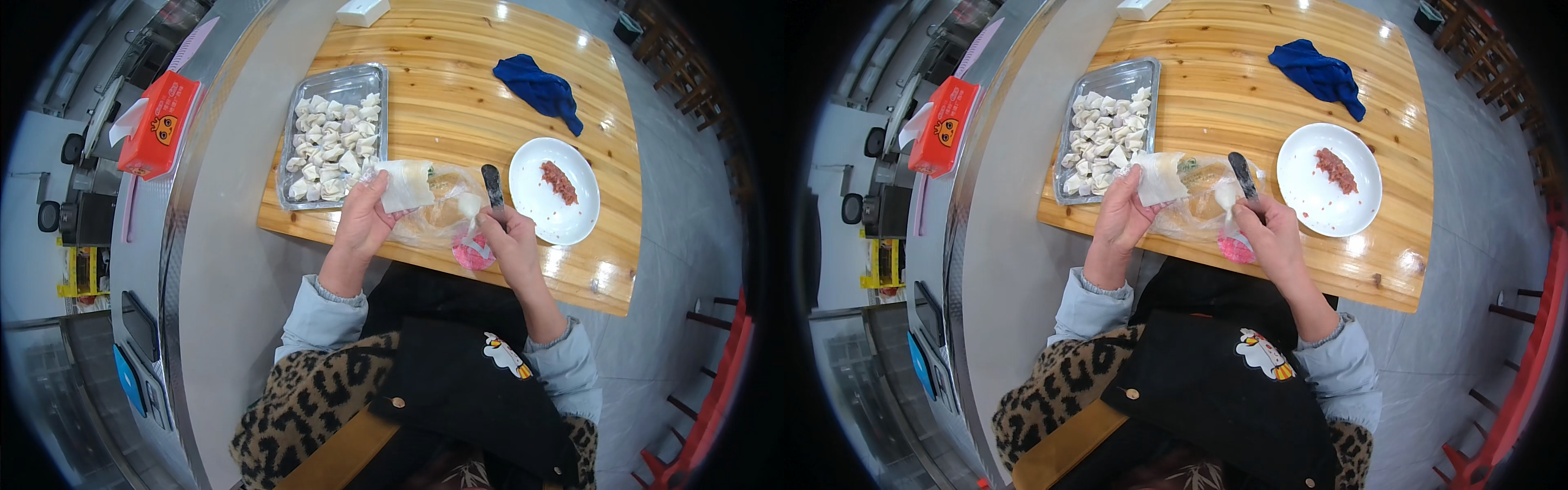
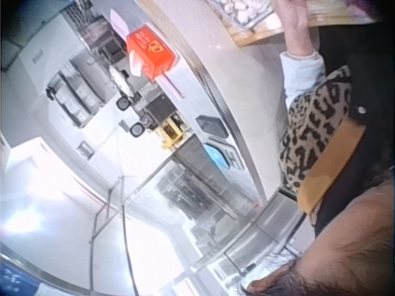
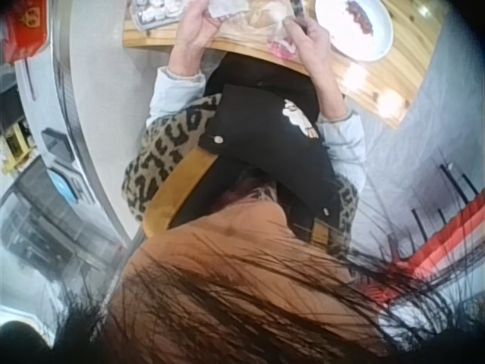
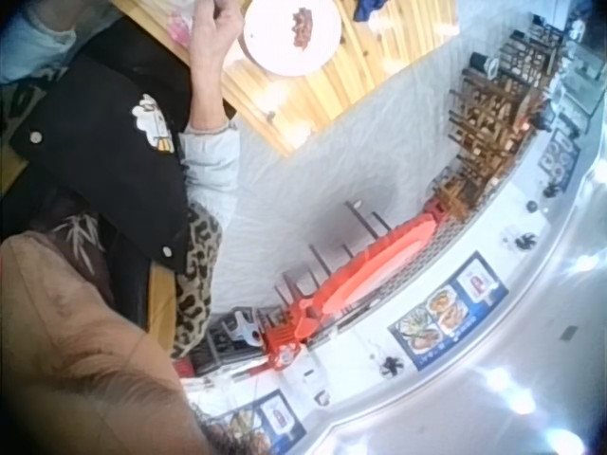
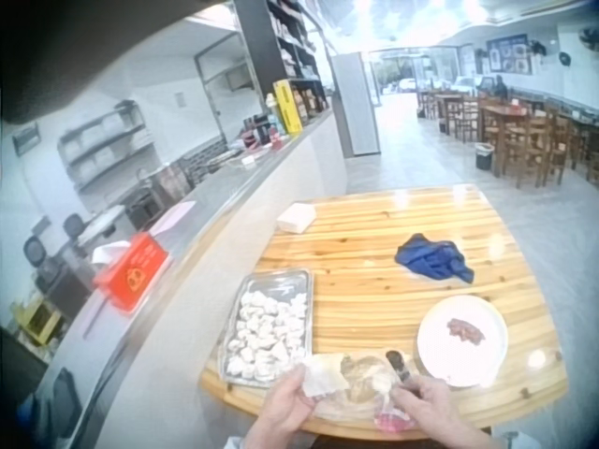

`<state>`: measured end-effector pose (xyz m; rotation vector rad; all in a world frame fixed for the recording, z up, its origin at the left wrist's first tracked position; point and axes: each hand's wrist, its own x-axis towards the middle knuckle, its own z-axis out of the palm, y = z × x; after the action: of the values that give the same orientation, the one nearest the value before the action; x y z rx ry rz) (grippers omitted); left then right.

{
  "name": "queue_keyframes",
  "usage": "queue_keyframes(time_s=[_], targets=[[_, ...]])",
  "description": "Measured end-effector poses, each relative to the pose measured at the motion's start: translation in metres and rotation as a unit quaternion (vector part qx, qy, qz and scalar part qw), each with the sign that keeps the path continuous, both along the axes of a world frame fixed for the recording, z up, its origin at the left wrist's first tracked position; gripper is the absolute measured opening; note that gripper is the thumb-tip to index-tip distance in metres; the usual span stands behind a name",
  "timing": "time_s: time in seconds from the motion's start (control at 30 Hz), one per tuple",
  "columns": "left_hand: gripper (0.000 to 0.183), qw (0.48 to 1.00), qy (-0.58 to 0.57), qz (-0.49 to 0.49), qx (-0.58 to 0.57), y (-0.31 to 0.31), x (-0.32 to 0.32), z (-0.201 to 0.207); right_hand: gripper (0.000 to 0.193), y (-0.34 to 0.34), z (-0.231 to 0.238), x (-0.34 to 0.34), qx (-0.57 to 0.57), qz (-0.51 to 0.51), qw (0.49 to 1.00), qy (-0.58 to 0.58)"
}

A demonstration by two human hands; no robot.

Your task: The person repeatedly scoops minced meat onto square dumpling wrappers, folds them, and places the finished dumplings onto a metal tray. The process is continuous and repetitive throughout the clip.

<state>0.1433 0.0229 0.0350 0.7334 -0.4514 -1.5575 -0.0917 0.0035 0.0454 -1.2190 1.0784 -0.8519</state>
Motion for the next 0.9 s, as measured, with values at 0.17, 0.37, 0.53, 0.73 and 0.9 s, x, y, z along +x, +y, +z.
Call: queue_keyframes(time_s=[0.17,0.37,0.53,0.73,0.9], targets=[[0.035,0.997,0.05,-0.049,-0.035,-0.001,-0.007,-0.002,0.02,-0.012,0.003,-0.013,-0.083,-0.018,0.992,0.09],[0.039,0.984,0.146,-0.102,-0.026,-0.004,-0.02,0.005,0.022,0.001,0.006,-0.083,-0.099,-0.081,0.981,0.149],[0.04,0.972,0.169,-0.162,0.014,-0.006,-0.067,0.002,0.018,-0.004,0.01,-0.133,-0.192,-0.18,0.917,0.3],[0.042,0.924,0.278,-0.244,0.095,0.004,-0.12,-0.006,0.018,-0.009,0.009,-0.141,-0.308,-0.129,0.816,0.471],[0.042,0.894,0.212,-0.363,0.154,0.026,-0.148,-0.014,0.02,-0.021,0.002,-0.129,-0.357,-0.118,0.761,0.529]])
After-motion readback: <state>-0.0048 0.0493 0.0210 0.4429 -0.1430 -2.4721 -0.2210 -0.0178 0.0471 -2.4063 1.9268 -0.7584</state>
